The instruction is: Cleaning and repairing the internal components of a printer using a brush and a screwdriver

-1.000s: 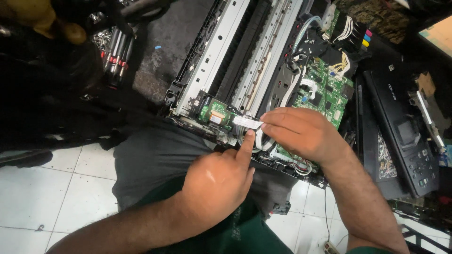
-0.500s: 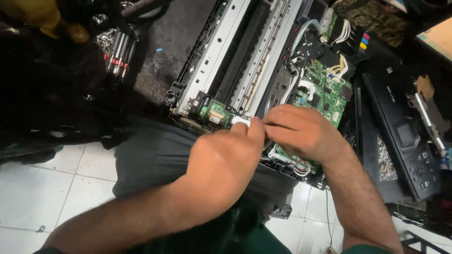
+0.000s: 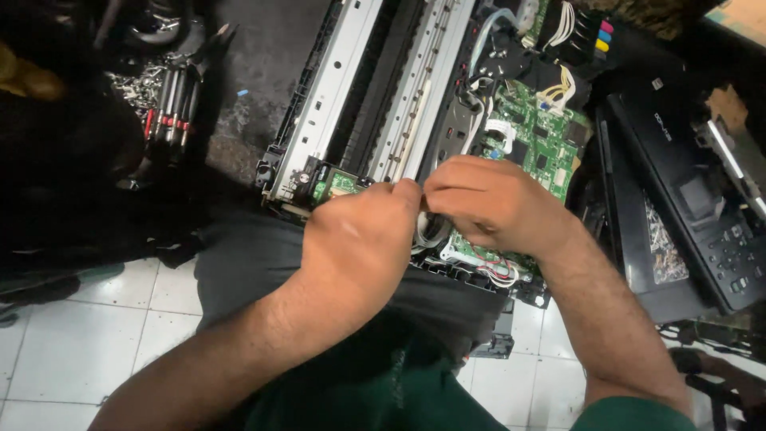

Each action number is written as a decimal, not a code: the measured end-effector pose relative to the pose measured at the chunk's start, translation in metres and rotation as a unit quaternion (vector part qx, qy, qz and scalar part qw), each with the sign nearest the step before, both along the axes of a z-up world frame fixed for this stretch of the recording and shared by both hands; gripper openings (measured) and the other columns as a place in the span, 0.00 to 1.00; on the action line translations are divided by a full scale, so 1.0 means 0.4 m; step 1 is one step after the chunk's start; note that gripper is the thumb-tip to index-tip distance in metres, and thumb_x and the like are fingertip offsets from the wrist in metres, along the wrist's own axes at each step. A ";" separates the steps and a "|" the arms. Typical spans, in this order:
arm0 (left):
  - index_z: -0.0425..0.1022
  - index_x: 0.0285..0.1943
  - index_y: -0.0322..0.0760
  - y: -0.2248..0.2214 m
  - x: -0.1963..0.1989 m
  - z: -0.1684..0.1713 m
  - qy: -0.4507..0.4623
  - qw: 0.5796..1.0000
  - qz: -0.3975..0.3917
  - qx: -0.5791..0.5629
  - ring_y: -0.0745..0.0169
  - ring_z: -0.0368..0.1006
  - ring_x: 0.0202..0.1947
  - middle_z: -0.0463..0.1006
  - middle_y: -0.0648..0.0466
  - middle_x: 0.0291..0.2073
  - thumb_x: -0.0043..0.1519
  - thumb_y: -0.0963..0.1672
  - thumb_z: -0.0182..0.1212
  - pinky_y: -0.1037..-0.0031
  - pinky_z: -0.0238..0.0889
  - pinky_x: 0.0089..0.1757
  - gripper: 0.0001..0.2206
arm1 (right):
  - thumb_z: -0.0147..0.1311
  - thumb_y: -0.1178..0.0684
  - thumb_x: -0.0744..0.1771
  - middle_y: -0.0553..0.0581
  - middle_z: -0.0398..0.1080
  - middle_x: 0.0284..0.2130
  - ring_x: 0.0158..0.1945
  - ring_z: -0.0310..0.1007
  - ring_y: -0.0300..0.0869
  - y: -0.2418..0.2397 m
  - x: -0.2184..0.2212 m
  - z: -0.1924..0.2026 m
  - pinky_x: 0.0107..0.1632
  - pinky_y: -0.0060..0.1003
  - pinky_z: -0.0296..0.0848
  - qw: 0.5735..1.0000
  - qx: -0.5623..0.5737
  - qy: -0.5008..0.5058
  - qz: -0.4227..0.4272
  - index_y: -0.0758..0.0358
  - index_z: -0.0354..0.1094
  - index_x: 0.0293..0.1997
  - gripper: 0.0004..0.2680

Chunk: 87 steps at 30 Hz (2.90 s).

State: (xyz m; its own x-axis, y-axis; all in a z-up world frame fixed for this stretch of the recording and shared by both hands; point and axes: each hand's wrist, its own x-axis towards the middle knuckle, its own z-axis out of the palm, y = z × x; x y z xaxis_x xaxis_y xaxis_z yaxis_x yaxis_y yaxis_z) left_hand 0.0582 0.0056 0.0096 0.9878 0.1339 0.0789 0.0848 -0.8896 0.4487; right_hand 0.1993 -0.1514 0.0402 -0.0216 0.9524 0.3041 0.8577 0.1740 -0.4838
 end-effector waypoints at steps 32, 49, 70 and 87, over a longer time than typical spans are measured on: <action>0.64 0.35 0.49 -0.018 -0.064 -0.002 -0.082 0.987 0.019 0.140 0.64 0.72 0.16 0.71 0.62 0.21 0.55 0.39 0.59 0.71 0.59 0.17 0.09 | 0.52 0.66 0.70 0.65 0.71 0.32 0.34 0.74 0.54 0.021 -0.022 0.000 0.35 0.42 0.77 0.993 0.060 -0.103 0.005 0.72 0.65 0.30 0.08; 0.64 0.33 0.51 -0.062 -0.068 -0.049 -0.135 0.976 0.056 0.160 0.64 0.67 0.14 0.68 0.63 0.18 0.70 0.50 0.58 0.70 0.54 0.17 0.13 | 0.51 0.62 0.70 0.62 0.74 0.32 0.37 0.78 0.52 0.030 -0.032 0.004 0.40 0.42 0.79 0.994 0.055 -0.081 -0.037 0.73 0.70 0.32 0.08; 0.66 0.39 0.47 -0.090 -0.045 -0.038 0.039 0.994 0.089 0.058 0.45 0.74 0.16 0.77 0.57 0.20 0.64 0.54 0.60 0.55 0.62 0.17 0.14 | 0.65 0.69 0.65 0.64 0.75 0.34 0.38 0.75 0.54 0.019 -0.001 -0.007 0.42 0.43 0.78 0.998 0.032 0.047 -0.019 0.76 0.73 0.41 0.05; 0.64 0.36 0.44 -0.105 -0.031 -0.040 0.039 0.990 0.128 0.054 0.43 0.73 0.16 0.75 0.58 0.19 0.63 0.48 0.60 0.54 0.62 0.18 0.10 | 0.68 0.67 0.64 0.61 0.76 0.34 0.38 0.76 0.52 0.000 0.011 -0.022 0.43 0.42 0.77 0.999 0.034 0.007 -0.021 0.72 0.75 0.39 0.05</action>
State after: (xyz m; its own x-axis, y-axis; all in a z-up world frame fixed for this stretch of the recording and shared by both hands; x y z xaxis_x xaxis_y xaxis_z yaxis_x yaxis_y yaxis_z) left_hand 0.0457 -0.0363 -0.0063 0.9264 0.3751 0.0323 0.3436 -0.8774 0.3349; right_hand 0.2037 -0.1514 0.0316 0.0229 0.9293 0.3687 0.8581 0.1709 -0.4842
